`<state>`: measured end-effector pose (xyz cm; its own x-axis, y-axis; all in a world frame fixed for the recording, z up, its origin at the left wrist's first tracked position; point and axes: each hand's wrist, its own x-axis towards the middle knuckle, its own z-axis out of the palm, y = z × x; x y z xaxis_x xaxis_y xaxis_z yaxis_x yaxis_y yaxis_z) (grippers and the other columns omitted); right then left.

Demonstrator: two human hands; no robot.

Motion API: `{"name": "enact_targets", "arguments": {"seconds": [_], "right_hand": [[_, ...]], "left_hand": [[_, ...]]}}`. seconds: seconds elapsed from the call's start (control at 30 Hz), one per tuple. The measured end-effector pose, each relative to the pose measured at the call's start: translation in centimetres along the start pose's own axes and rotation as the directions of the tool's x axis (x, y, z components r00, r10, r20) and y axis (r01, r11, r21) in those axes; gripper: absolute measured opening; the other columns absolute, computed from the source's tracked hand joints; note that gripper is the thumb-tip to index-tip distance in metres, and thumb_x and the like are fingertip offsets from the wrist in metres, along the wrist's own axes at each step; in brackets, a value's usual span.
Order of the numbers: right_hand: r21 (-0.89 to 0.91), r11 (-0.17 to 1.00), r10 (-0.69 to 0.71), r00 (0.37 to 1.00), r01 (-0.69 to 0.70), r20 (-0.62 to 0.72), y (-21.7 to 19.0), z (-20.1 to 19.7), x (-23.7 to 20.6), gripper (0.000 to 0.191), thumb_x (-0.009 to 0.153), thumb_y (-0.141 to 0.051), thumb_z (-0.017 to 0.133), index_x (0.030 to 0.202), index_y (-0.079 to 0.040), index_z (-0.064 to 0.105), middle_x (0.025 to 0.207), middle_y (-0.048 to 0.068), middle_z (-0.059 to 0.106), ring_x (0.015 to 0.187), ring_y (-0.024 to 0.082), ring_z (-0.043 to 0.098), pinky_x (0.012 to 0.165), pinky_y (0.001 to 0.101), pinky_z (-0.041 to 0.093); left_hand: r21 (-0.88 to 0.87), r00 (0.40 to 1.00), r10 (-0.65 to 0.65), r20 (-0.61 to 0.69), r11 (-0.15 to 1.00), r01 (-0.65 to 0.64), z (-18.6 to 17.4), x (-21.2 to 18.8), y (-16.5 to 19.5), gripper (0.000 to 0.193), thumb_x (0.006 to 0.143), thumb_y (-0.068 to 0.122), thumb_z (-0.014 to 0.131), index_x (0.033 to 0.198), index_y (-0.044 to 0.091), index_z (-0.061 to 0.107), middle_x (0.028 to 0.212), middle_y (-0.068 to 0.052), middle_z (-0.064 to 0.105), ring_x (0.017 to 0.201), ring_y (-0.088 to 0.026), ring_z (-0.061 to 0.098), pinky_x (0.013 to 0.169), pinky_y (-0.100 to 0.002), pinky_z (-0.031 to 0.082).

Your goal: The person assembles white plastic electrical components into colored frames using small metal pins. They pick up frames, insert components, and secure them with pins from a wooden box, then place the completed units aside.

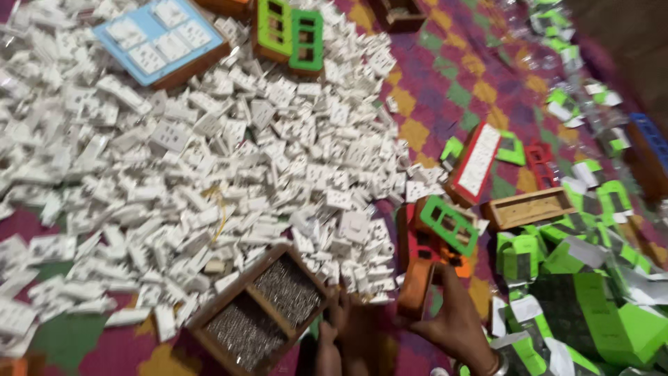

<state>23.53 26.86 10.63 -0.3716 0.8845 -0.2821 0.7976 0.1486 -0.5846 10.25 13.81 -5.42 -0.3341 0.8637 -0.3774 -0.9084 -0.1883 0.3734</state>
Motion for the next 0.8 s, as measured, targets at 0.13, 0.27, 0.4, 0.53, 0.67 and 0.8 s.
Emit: {"name": "enact_targets", "arguments": {"seconds": [0.13,0.27,0.4,0.53,0.67,0.8], "right_hand": [[0.741,0.667,-0.257,0.910,-0.076,0.325,-3.6,2.7,-0.5,0.104,0.067,-0.045,0.090,0.147,-0.004,0.040,0.129,0.013,0.065,0.119,0.027,0.063,0.101,0.0426,0.051],[0.810,0.571,-0.388,0.824,-0.137,0.413,-5.9,6.7,0.5,0.105,0.073,-0.060,0.081,0.150,0.000,0.042,0.133,0.011,0.062,0.123,0.021,0.059,0.104,0.0380,0.046],[0.705,0.709,-0.390,0.845,0.022,0.366,-7.5,10.6,-0.1,0.105,0.070,-0.057,0.084,0.147,0.002,0.044,0.128,0.017,0.066,0.117,0.024,0.064,0.100,0.0402,0.050],[0.409,0.908,-0.295,0.824,0.085,0.484,-9.1,10.7,-1.1,0.100,0.066,-0.050,0.082,0.149,-0.007,0.047,0.126,0.016,0.064,0.112,0.027,0.071,0.092,0.0406,0.059],[-0.241,0.756,-0.282,0.635,0.609,0.719,-11.4,11.1,-1.1,0.094,0.080,-0.060,0.080,0.157,-0.022,0.042,0.135,-0.003,0.071,0.123,0.018,0.069,0.110,0.0449,0.033],[0.285,0.858,-0.490,0.511,0.428,0.707,-14.1,15.2,-1.4,0.084,0.083,-0.043,0.070,0.156,-0.011,0.041,0.149,0.015,0.053,0.117,0.034,0.067,0.089,0.0394,0.060]], "left_hand": [[0.615,0.979,0.023,0.203,0.775,-0.145,-5.8,-3.2,4.2,0.061,0.095,0.033,0.051,0.150,0.008,0.043,0.151,-0.013,0.052,0.138,-0.026,0.053,0.111,-0.040,0.041],[0.979,0.948,0.287,0.140,0.105,-0.176,-6.6,-4.1,5.6,0.065,0.092,0.035,0.055,0.149,0.007,0.043,0.149,-0.014,0.053,0.137,-0.028,0.053,0.111,-0.042,0.041],[0.990,0.856,0.515,0.051,-0.137,0.024,-3.9,-4.4,6.0,0.068,0.089,0.037,0.058,0.148,0.006,0.044,0.147,-0.015,0.054,0.135,-0.029,0.053,0.110,-0.044,0.041],[0.986,0.826,0.562,0.050,-0.159,0.048,-3.5,-6.2,8.2,0.072,0.086,0.039,0.061,0.146,0.004,0.045,0.145,-0.016,0.054,0.134,-0.030,0.052,0.109,-0.046,0.040],[0.980,0.783,0.622,0.004,-0.159,0.121,-6.1,-8.7,11.2,0.076,0.082,0.041,0.064,0.145,0.003,0.045,0.143,-0.017,0.055,0.132,-0.032,0.052,0.108,-0.048,0.040],[0.967,0.731,0.682,-0.030,-0.166,0.195,-7.9,-9.7,12.1,0.080,0.079,0.043,0.067,0.144,0.002,0.046,0.141,-0.018,0.055,0.131,-0.033,0.052,0.107,-0.050,0.040]]}}
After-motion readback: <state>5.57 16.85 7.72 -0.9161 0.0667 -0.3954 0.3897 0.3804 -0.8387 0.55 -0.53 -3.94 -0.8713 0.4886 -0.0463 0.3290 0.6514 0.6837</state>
